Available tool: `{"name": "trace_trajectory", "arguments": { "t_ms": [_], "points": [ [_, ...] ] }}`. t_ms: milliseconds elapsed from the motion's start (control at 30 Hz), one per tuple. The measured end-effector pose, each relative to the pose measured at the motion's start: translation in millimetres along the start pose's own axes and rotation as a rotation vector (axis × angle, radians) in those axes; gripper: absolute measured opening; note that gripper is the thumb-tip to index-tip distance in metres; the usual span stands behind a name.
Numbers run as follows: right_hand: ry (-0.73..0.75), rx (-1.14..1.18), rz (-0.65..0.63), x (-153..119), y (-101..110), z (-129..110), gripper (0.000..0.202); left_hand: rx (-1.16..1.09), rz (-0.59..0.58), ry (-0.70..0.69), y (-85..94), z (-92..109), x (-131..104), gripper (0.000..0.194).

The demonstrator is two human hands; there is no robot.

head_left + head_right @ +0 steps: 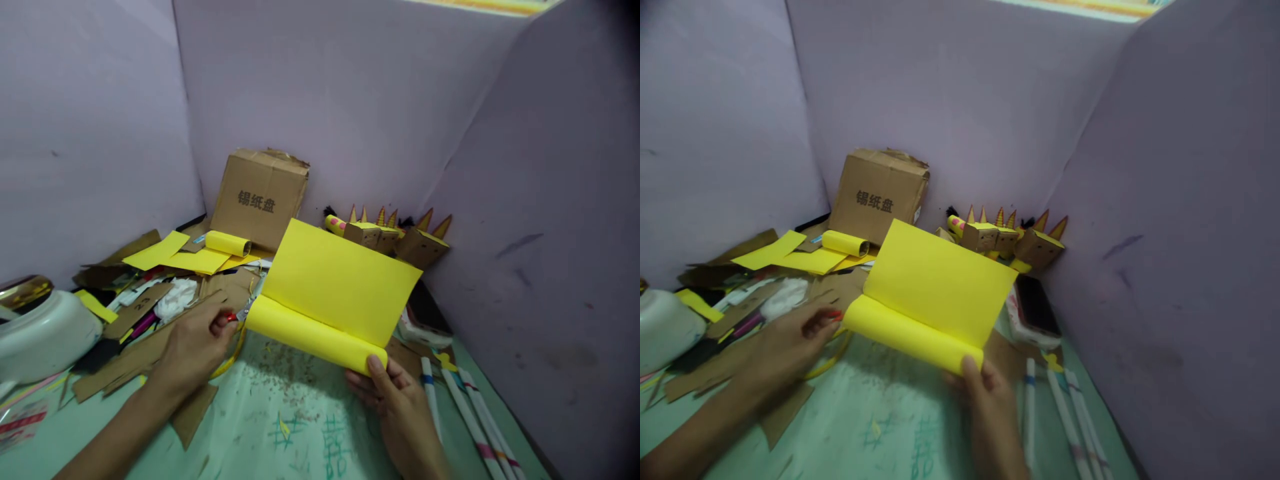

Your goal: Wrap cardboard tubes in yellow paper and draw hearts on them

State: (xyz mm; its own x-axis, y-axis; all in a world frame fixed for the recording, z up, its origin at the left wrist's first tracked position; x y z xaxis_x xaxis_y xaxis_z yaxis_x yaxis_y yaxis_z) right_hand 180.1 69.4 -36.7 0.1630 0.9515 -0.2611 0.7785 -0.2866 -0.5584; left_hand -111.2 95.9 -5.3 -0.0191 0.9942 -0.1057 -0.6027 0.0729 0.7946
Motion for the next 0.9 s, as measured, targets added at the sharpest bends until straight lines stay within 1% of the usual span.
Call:
{"name": "trace_trajectory", "arguments": {
  "t_ms": [67, 133, 167, 200, 233, 267, 300, 333, 367, 400, 467, 533, 600, 667, 767, 833, 900],
  "points": [
    [-0.035, 0.040, -0.001, -2, -3, 0, 0.040, -0.036, -0.042, -0.089, -16.7, 23, -12, 0.021],
    [-0.078, 0.065, 0.006, -5, -5, 2, 0.040, -0.062, -0.068, -0.214, -28.5, 49, -25, 0.023],
    [-0.085, 0.062, 0.021, -7, -4, 2, 0.042, -0.065, -0.013, -0.328, -26.4, 65, -33, 0.023],
    [-0.082, 0.046, 0.043, -8, -3, 2, 0.043, -0.056, 0.096, -0.486, -18.8, 82, -44, 0.021],
    [-0.072, 0.016, 0.067, -9, -1, 3, 0.045, -0.025, 0.239, -0.659, -8.9, 99, -58, 0.016],
    [-0.060, -0.023, 0.083, -10, 0, 4, 0.045, 0.022, 0.401, -0.826, 0.1, 112, -75, 0.013],
    [-0.049, -0.067, 0.078, -10, -1, 7, 0.045, 0.084, 0.541, -0.963, 4.5, 121, -91, 0.017],
    [-0.042, -0.110, 0.048, -10, -3, 11, 0.044, 0.157, 0.637, -1.056, 4.0, 128, -102, 0.023],
    [-0.030, -0.144, -0.004, -10, -7, 15, 0.042, 0.235, 0.683, -1.099, -0.3, 132, -107, 0.028],
    [-0.013, -0.171, -0.066, -10, -12, 19, 0.039, 0.311, 0.687, -1.105, -6.9, 134, -106, 0.031],
    [0.032, -0.203, -0.173, -10, -20, 24, 0.034, 0.426, 0.645, -1.083, -21.2, 135, -97, 0.032],
    [0.052, -0.212, -0.225, -10, -23, 27, 0.031, 0.499, 0.627, -1.047, -30.9, 133, -89, 0.032],
    [0.026, -0.224, -0.256, -10, -24, 29, 0.029, 0.532, 0.660, -1.015, -33.5, 130, -84, 0.034],
    [-0.048, -0.257, -0.271, -11, -25, 32, 0.030, 0.536, 0.680, -1.008, -33.9, 129, -83, 0.033],
    [-0.164, -0.354, -0.237, -13, -20, 37, 0.037, 0.511, 0.624, -1.077, -38.7, 131, -88, 0.029],
    [-0.185, -0.410, -0.201, -13, -16, 37, 0.039, 0.510, 0.613, -1.106, -39.8, 131, -92, 0.031],
    [-0.190, -0.435, -0.170, -12, -11, 36, 0.038, 0.500, 0.624, -1.100, -37.2, 128, -95, 0.030]
  ]
}}
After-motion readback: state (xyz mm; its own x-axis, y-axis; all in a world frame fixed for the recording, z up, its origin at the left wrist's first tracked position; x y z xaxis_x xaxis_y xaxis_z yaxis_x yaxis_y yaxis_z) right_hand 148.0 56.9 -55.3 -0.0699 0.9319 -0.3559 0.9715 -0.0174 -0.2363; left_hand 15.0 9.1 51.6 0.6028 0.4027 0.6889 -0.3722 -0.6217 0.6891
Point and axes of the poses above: each hand's wrist, its own x-axis towards the middle knuckle, its own y-axis out of the back of the hand, z = x × y, the point moved 9 cm from there along x, towards the middle knuckle, and after that the axes turned 10 degrees about x, right-handed, at the moved point
